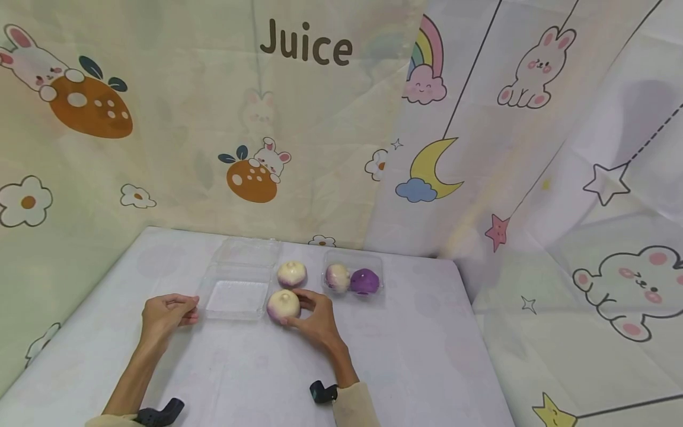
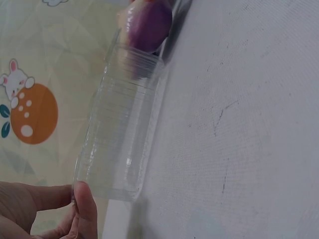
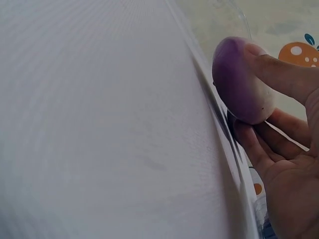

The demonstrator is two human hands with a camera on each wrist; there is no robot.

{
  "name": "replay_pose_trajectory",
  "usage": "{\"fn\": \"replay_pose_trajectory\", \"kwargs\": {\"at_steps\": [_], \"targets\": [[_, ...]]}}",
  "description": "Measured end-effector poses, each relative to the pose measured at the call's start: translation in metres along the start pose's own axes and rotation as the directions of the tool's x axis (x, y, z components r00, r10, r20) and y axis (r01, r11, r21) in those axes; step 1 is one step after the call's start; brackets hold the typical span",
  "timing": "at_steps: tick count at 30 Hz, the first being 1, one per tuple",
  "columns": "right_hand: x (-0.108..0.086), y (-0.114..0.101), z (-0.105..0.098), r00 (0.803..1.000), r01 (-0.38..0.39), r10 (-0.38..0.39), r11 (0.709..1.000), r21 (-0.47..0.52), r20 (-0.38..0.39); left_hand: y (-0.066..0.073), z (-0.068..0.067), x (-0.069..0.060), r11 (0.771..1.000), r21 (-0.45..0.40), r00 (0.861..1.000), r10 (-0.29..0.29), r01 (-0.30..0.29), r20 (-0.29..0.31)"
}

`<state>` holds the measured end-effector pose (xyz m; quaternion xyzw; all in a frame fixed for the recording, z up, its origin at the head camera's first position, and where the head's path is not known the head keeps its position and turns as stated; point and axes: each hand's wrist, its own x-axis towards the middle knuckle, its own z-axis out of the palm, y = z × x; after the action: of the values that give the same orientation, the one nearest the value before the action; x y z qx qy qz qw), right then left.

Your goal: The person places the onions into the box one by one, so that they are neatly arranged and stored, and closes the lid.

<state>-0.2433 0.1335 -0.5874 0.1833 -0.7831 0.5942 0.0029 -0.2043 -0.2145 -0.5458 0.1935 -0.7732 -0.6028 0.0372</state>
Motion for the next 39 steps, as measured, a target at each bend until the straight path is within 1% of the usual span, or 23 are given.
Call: {"fn": "replay_pose_trajectory", "kwargs": {"at_steps": [7,20,31,39], "targets": [[0.0004,-0.0003,-0.001,1.0,-0.007,0.007,1.0,0.028,-0.001,0.0016,0.0004,-0.0004,1.0,-0.004,1.0,0.002,-0.002,0.0],[-0.0012,0.003,-0.0027,0.998,0.058,-0.057,0.998,0.035,-0.025,0.0034,0.0001,-0.0014,1.0,-0.014,1.0,-0.004,0.005,0.012],[-0.0028,-0.0024,-0.0062,0.996,0.085,-0.082,0.995,0.057,-0.047,0.0012,-0.0001,-0.0006,1.0,-0.009,1.0,-0.011,0.011,0.013],[-0.0026,-0.006,-0.0078,0.992,0.107,-0.103,0.993,0.05,-0.067,0.0022,-0.0004,-0.0002,1.0,-0.018,1.0,0.004,-0.004,0.013]]}}
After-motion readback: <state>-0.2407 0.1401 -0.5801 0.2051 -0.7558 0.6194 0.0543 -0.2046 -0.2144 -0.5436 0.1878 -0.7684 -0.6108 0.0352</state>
